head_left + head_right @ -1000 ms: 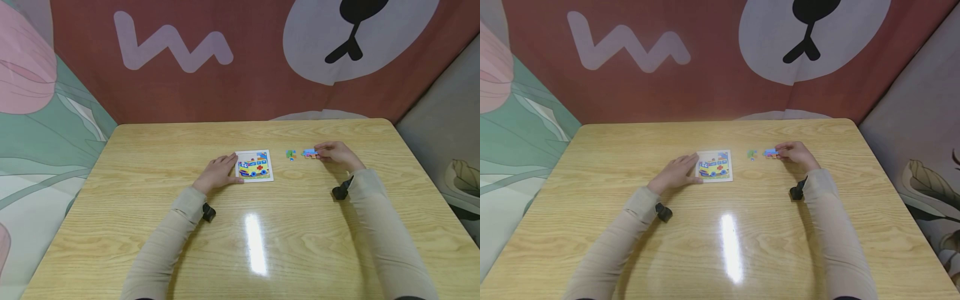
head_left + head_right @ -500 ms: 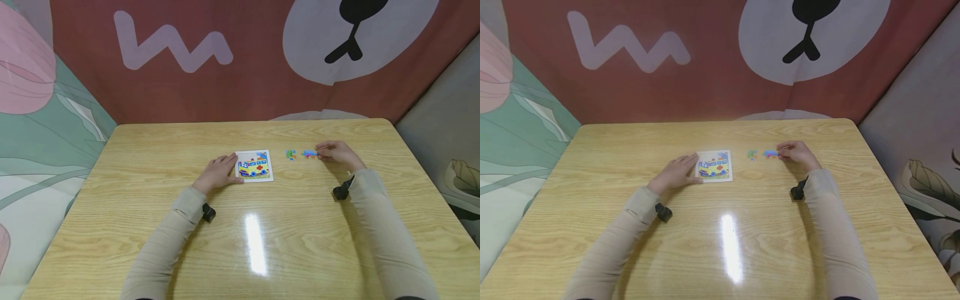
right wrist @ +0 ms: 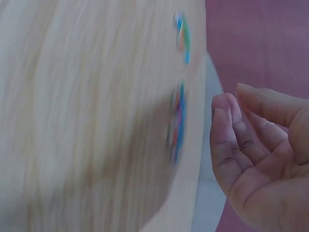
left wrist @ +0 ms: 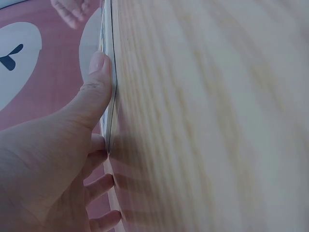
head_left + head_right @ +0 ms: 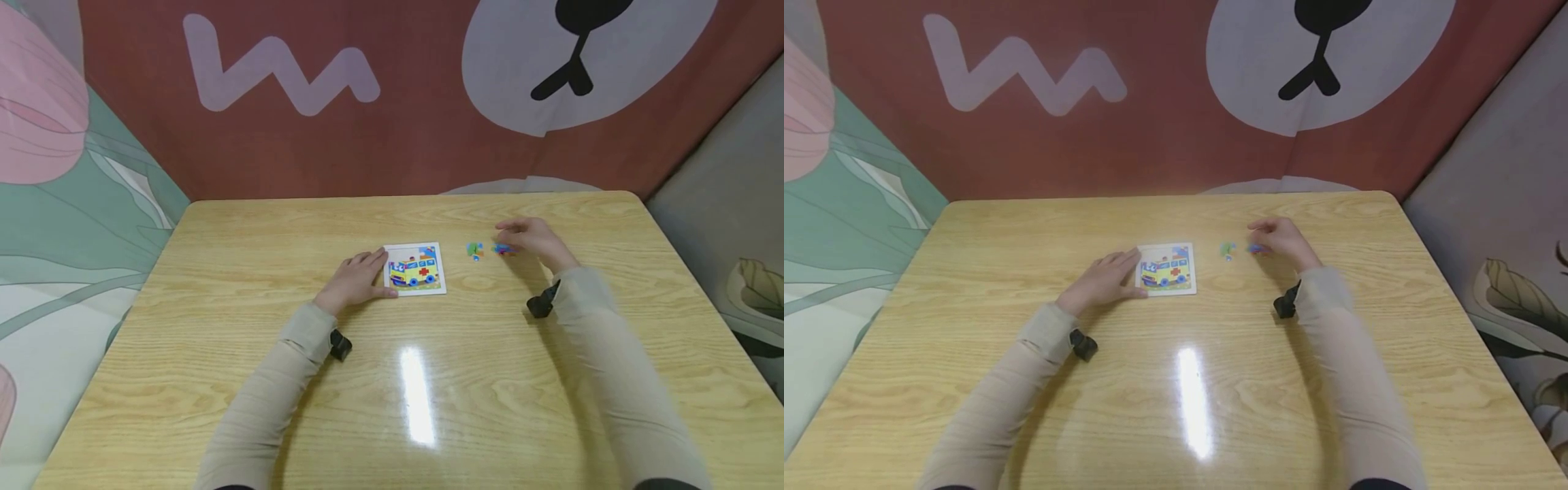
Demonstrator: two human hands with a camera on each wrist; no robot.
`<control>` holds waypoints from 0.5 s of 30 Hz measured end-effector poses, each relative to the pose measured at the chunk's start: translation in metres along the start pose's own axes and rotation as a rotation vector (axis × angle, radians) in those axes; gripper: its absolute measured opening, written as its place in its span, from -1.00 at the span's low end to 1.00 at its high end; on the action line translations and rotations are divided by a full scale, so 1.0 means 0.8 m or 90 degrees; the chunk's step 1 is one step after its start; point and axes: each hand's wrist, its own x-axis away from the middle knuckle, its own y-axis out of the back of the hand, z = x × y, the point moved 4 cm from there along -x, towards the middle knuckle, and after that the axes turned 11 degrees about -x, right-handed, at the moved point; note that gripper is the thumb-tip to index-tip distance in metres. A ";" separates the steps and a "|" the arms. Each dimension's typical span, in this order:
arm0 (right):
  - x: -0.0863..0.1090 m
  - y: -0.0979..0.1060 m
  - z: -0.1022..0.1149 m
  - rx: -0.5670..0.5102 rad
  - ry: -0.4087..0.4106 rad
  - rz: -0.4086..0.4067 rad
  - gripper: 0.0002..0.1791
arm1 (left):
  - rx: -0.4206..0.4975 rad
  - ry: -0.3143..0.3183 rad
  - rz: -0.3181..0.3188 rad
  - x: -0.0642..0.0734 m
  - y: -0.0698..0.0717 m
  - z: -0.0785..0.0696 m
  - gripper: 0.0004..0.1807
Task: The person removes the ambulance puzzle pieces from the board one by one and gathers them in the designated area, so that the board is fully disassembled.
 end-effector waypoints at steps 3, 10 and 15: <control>-0.004 -0.014 0.012 0.012 0.012 0.005 -0.49 | 0.000 -0.001 -0.003 0.001 0.001 0.000 0.02; -0.018 -0.050 0.032 0.033 0.035 0.022 -0.55 | -0.003 0.001 0.004 0.000 0.000 0.000 0.03; -0.030 -0.078 0.037 0.026 0.058 0.028 -0.61 | -0.008 0.002 0.009 0.000 0.000 0.001 0.03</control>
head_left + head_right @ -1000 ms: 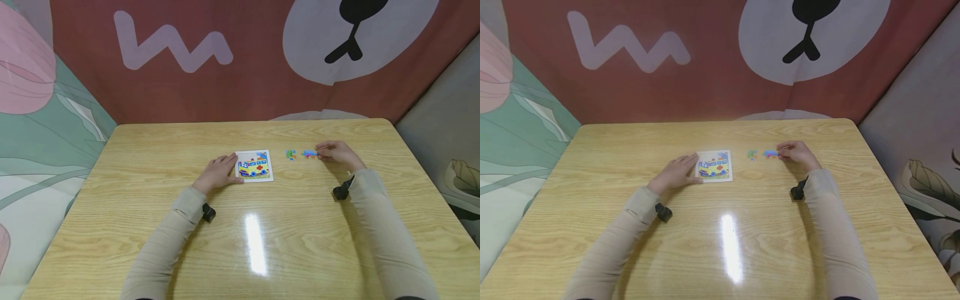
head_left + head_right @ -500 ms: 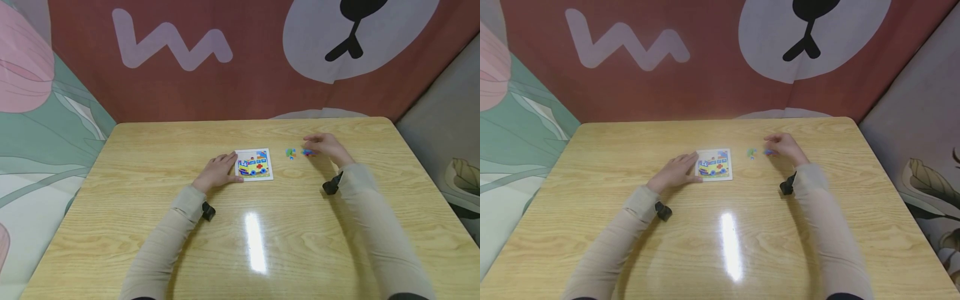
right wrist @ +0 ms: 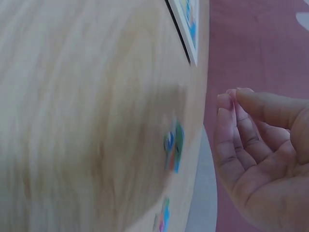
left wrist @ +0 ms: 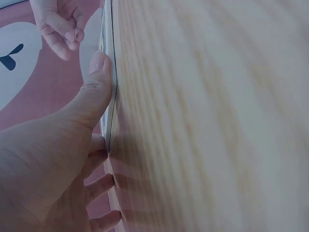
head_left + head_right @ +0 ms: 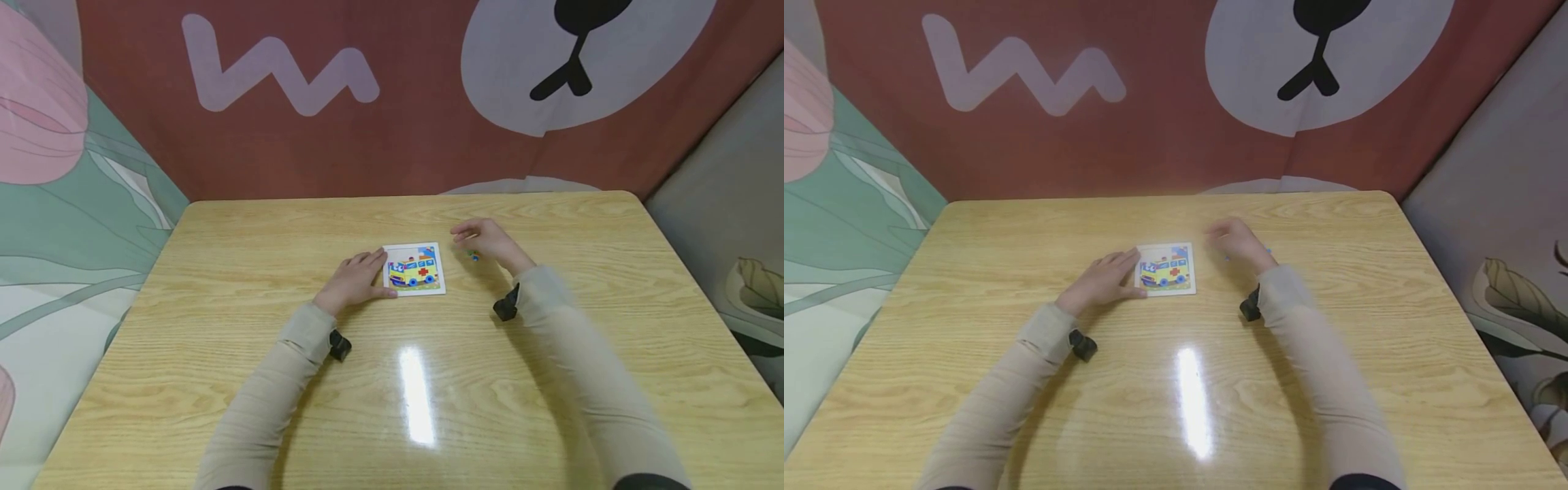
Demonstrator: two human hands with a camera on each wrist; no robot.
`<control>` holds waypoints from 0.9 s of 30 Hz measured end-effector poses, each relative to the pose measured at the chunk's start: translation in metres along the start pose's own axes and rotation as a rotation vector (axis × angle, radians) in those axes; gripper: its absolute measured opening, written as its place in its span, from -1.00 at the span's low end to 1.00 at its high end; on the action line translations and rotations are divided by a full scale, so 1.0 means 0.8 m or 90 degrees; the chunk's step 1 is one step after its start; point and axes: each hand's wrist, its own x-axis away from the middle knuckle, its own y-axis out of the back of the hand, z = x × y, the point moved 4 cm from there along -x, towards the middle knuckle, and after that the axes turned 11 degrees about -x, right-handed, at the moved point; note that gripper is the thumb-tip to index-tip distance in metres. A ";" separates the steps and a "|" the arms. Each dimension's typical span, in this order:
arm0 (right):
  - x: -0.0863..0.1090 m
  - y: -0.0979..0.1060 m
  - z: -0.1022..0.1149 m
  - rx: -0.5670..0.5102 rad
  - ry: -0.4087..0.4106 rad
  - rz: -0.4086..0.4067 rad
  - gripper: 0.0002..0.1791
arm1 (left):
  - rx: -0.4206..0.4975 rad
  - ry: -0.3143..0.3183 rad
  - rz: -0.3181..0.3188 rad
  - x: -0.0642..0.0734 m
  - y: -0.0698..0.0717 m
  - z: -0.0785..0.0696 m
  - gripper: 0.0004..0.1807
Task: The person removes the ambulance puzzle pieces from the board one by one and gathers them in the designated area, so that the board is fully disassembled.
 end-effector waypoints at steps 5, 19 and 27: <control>-0.009 -0.023 0.000 -0.008 0.019 0.020 -0.65 | 0.003 0.002 0.002 0.000 0.000 -0.001 0.03; -0.015 -0.061 0.007 0.017 0.027 0.046 -0.68 | 0.010 0.008 0.001 -0.002 -0.002 0.000 0.02; -0.014 -0.069 0.019 0.074 0.051 0.061 -0.70 | 0.015 0.009 -0.001 -0.001 -0.001 0.000 0.02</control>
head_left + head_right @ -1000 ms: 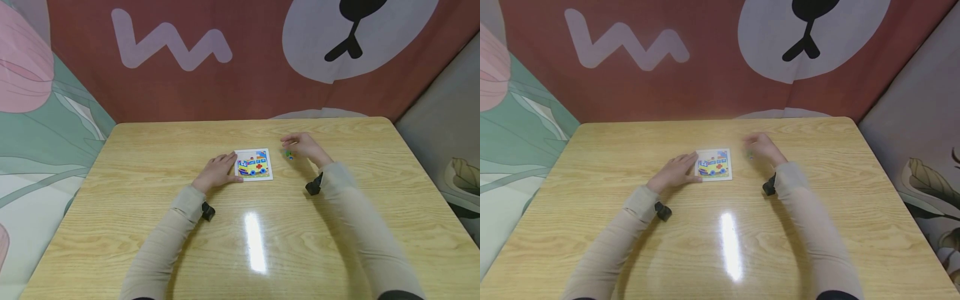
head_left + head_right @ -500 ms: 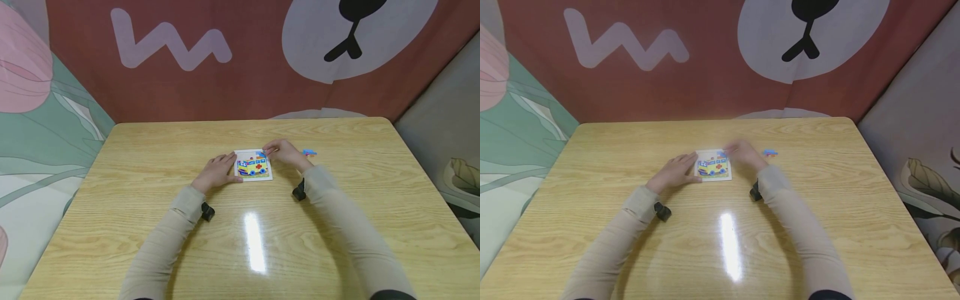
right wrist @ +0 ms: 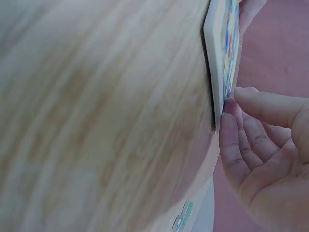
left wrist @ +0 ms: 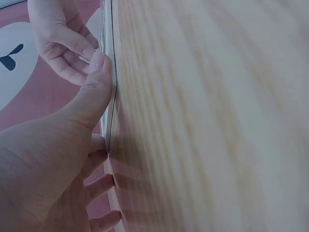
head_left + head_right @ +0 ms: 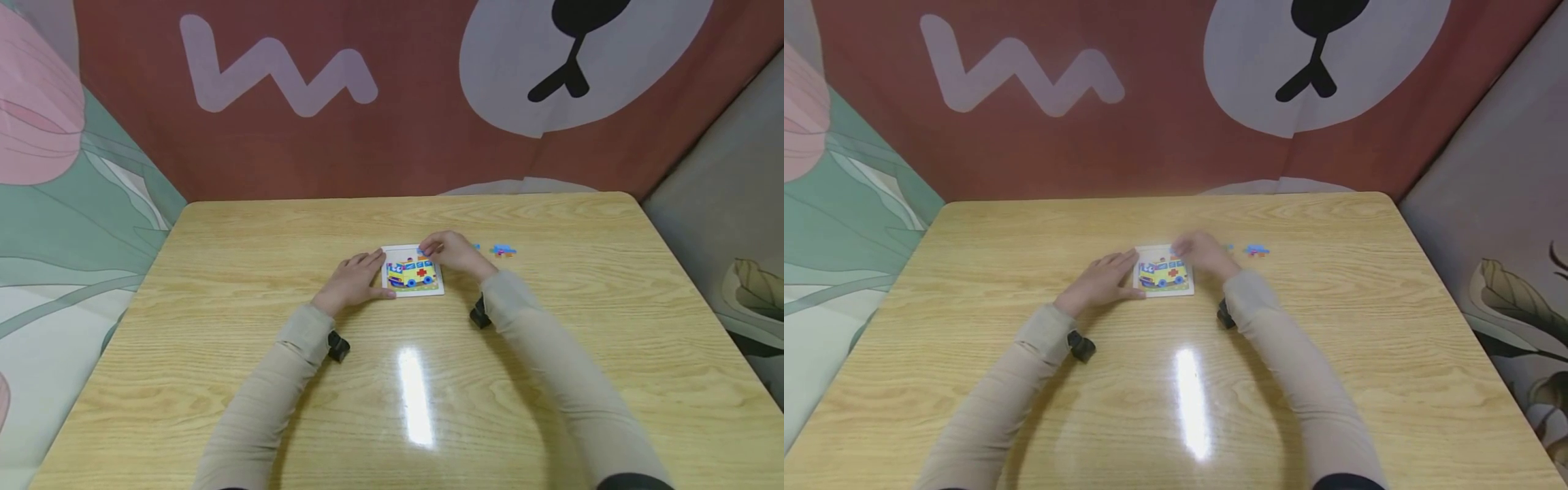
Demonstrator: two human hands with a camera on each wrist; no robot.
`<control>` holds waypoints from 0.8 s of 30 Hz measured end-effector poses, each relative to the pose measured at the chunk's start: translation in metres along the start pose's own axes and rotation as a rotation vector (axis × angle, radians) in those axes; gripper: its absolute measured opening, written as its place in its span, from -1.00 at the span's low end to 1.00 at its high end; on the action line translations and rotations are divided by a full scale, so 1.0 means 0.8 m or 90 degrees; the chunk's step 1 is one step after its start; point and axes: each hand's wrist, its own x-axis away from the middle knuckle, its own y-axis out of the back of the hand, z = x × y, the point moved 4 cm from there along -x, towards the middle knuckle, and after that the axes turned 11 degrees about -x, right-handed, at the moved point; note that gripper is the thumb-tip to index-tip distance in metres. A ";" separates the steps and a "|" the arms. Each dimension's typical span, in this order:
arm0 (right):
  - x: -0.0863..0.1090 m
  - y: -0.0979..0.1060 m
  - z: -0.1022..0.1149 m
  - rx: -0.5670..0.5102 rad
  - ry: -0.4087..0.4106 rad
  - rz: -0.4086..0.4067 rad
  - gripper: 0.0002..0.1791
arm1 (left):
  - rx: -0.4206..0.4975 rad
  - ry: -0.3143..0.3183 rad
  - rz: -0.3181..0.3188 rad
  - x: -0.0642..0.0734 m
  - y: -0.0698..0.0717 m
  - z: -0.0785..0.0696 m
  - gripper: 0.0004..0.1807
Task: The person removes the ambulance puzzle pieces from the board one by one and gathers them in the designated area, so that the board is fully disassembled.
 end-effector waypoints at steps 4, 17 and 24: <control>-0.001 -0.003 0.003 0.035 0.007 0.013 -0.70 | 0.002 0.000 -0.001 0.001 0.000 0.000 0.03; -0.007 -0.005 0.002 0.089 0.006 0.031 -0.77 | -0.004 -0.007 -0.007 0.001 0.000 -0.001 0.02; -0.008 -0.005 0.004 0.107 0.010 0.036 -0.80 | -0.007 -0.008 -0.006 -0.001 0.001 -0.001 0.02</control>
